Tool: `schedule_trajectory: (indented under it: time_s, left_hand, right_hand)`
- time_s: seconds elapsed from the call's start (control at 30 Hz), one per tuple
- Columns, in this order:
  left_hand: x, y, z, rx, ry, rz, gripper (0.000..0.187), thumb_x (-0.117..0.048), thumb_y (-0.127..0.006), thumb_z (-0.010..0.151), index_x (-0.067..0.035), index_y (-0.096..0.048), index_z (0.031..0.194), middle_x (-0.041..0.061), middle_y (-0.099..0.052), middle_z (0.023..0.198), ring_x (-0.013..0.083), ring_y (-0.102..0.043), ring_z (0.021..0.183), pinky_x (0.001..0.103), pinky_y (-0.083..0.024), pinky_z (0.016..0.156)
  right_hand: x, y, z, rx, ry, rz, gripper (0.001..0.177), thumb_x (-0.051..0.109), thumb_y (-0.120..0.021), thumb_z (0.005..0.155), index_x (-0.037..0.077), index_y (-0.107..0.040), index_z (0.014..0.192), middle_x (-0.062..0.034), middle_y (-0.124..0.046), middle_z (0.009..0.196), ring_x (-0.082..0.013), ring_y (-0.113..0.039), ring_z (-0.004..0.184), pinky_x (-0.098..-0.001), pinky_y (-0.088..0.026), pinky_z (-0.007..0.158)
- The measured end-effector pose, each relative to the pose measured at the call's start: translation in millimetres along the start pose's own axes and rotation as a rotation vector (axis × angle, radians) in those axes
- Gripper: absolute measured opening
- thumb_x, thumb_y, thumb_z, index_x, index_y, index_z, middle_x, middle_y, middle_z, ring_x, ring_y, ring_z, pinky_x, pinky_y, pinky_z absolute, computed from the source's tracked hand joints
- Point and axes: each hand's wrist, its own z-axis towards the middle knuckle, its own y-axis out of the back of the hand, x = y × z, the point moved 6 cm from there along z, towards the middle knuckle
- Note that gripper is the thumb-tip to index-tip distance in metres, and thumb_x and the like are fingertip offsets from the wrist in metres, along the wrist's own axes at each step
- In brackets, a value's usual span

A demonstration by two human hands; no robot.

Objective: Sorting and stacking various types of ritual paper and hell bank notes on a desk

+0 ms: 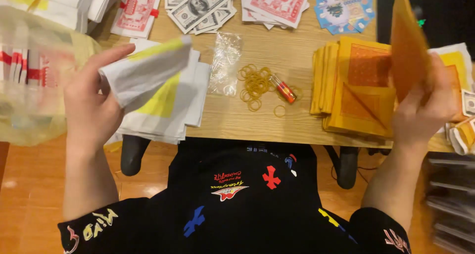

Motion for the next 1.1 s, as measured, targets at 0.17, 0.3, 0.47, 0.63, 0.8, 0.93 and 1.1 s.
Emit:
schedule_trajectory:
  time_s: [0.17, 0.3, 0.47, 0.63, 0.8, 0.93, 1.1]
  left_hand:
    - [-39.7, -64.5, 38.8, 0.143, 0.121, -0.372, 0.032, 0.005, -0.064, 0.079, -0.001, -0.065, 0.111, 0.01, -0.069, 0.108, 0.0152, -0.064, 0.098, 0.026, -0.052, 0.086]
    - [-53.0, -155.8, 50.9, 0.441, 0.409, -0.891, 0.015, -0.01, -0.066, 0.085, -0.005, -0.067, 0.099, 0.006, -0.072, 0.104, 0.0137, -0.067, 0.095, 0.03, -0.054, 0.09]
    - [-87.4, -151.9, 74.9, 0.296, 0.21, -0.561, 0.023, -0.033, -0.059, 0.092, -0.012, -0.057, 0.084, -0.004, -0.054, 0.082, 0.0059, -0.05, 0.075, 0.023, -0.04, 0.065]
    - [-60.7, -166.8, 79.6, 0.014, 0.094, -0.506, 0.024, -0.033, -0.062, 0.091, -0.01, -0.071, 0.094, 0.004, -0.051, 0.126, 0.0133, -0.049, 0.121, 0.027, -0.043, 0.095]
    - [-62.7, -183.5, 74.9, 0.001, 0.194, -0.711, 0.025, -0.032, -0.061, 0.092, -0.009, -0.065, 0.084, -0.005, -0.054, 0.083, 0.0048, -0.046, 0.076, 0.019, -0.034, 0.068]
    - [-58.7, -186.2, 76.4, -0.087, 0.201, -0.631, 0.026, -0.036, -0.062, 0.09, -0.012, -0.064, 0.081, -0.005, -0.054, 0.083, 0.0047, -0.045, 0.076, 0.021, -0.03, 0.061]
    - [-59.3, -179.4, 73.7, -0.188, 0.185, -0.55, 0.027, -0.036, -0.065, 0.089, -0.014, -0.062, 0.073, -0.005, -0.05, 0.087, 0.0041, -0.045, 0.076, 0.021, -0.028, 0.056]
  right_hand:
    - [21.8, -1.0, 28.2, -0.297, -0.237, 0.435, 0.032, -0.009, -0.045, 0.112, -0.006, -0.035, 0.142, -0.031, -0.044, 0.14, -0.0462, -0.045, 0.133, -0.0534, -0.04, 0.116]
    - [49.7, -36.4, 41.0, -0.319, -0.51, 1.008, 0.038, -0.005, -0.05, 0.106, 0.0, -0.037, 0.142, -0.0225, -0.048, 0.141, -0.0365, -0.049, 0.132, -0.047, -0.043, 0.119]
    - [71.6, -71.7, 31.4, -0.19, -0.913, 1.243, 0.04, 0.009, -0.053, 0.097, 0.008, -0.048, 0.136, -0.0102, -0.06, 0.128, -0.0207, -0.059, 0.112, -0.0334, -0.05, 0.098]
    - [60.3, -95.6, 7.9, -0.161, -0.789, 1.227, 0.041, 0.007, -0.049, 0.099, 0.004, -0.044, 0.14, -0.0121, -0.053, 0.138, -0.0237, -0.052, 0.129, -0.0356, -0.045, 0.111]
    - [60.1, -100.6, 4.3, -0.139, -0.888, 1.28, 0.033, 0.021, -0.052, 0.1, 0.008, -0.054, 0.13, -0.0087, -0.064, 0.119, -0.0234, -0.063, 0.11, -0.0378, -0.053, 0.094]
    - [58.4, -102.6, -2.0, -0.192, -0.972, 1.23, 0.037, 0.016, -0.045, 0.095, 0.006, -0.052, 0.13, -0.0117, -0.064, 0.11, -0.0219, -0.061, 0.099, -0.0342, -0.052, 0.084]
    - [68.5, -104.0, 9.1, -0.173, -0.878, 1.406, 0.038, 0.02, -0.042, 0.096, 0.008, -0.052, 0.13, -0.0113, -0.061, 0.119, -0.0236, -0.059, 0.111, -0.0362, -0.05, 0.092]
